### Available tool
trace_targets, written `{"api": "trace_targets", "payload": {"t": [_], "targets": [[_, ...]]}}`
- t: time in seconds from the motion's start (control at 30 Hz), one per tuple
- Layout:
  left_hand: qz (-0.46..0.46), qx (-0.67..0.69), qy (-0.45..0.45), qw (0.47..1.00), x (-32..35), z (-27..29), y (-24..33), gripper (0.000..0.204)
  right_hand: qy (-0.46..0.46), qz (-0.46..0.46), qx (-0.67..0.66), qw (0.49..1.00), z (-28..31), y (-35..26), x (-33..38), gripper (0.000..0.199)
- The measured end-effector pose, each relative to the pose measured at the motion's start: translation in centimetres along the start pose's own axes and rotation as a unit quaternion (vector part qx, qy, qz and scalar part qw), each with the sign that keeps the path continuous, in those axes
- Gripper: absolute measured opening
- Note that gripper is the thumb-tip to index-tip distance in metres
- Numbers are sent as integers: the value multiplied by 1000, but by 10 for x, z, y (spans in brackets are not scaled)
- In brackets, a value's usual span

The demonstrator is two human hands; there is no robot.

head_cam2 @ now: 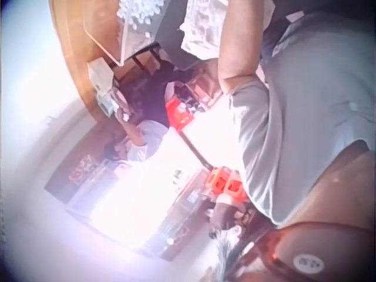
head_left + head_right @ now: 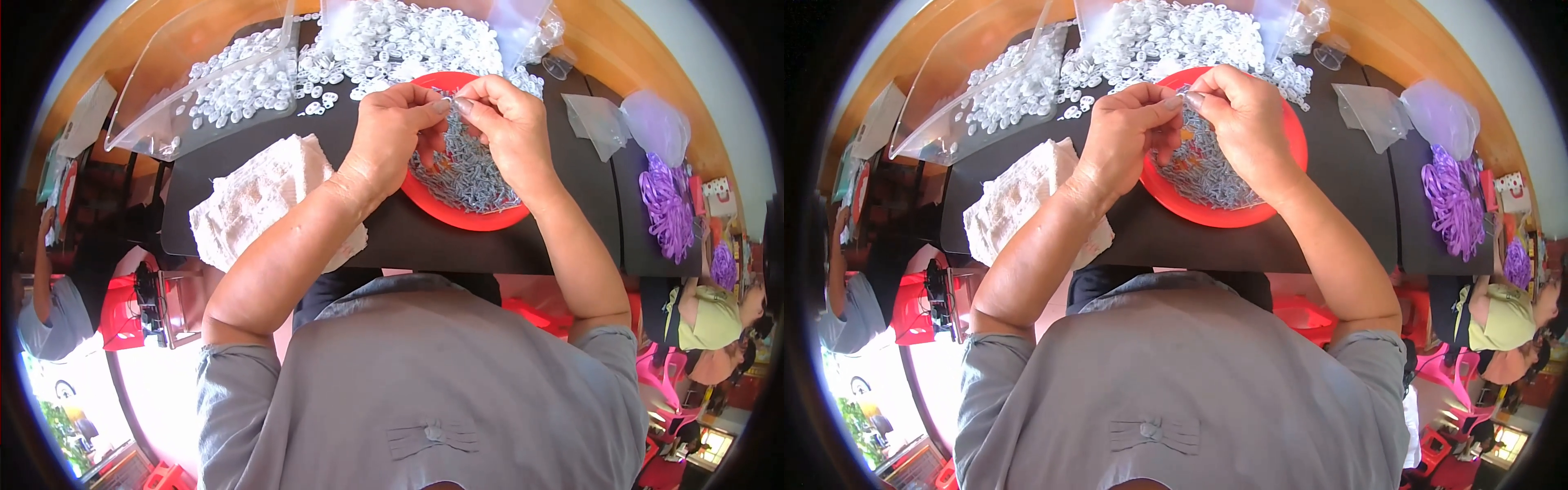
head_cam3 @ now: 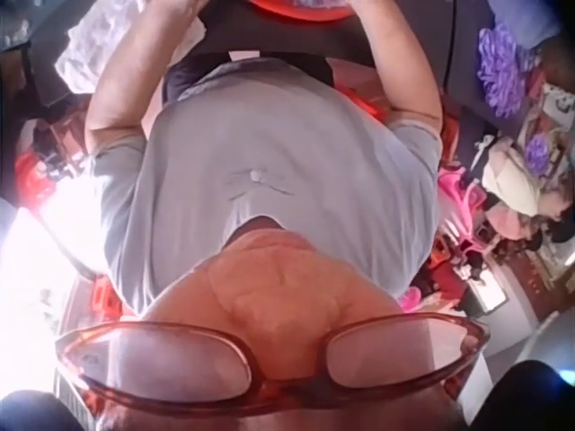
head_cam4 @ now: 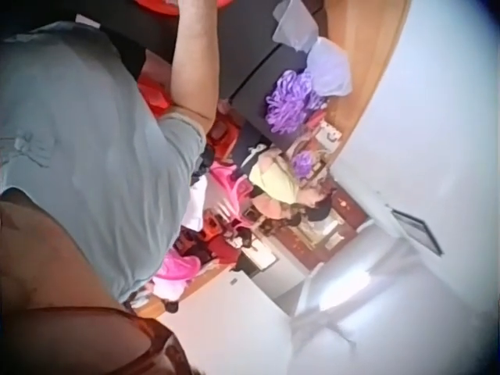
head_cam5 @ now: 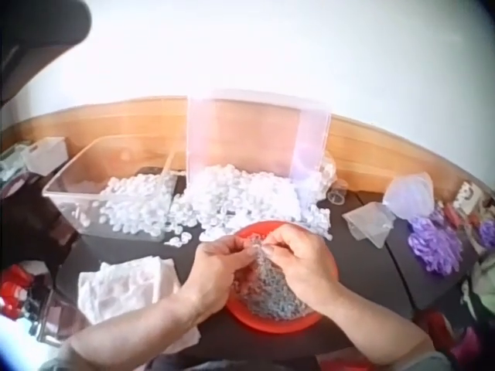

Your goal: Manually assembling small white plastic components by attaching metal rings to them.

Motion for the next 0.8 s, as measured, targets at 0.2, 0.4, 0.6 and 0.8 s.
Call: {"api": "trace_targets", "payload": {"t": [0.2, 0.4, 0.6, 0.8], "targets": [[-9, -5, 25, 1000, 0, 6, -4, 11, 28, 59, 46, 997, -4, -10, 3, 5], [-24, 0, 58, 998, 2, 11, -8, 9, 35, 33, -7, 999, -12, 2, 9, 4], [-13, 31, 35, 999, 0, 7, -9, 8, 44, 24, -68, 996, -10, 3, 8, 5], [1, 31, 41, 999, 0, 6, -8, 9, 63, 69, 22, 995, 8, -8, 3, 8]]}}
Point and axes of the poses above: each hand's wrist, its own x-axis away from the middle knuckle, its own z-axis out of the back of the hand, y = z × x, the point moved 10 cm from there along -x, towards the middle knuckle, and after that the axes turned 5 degrees about y, right-handed, at the moved point
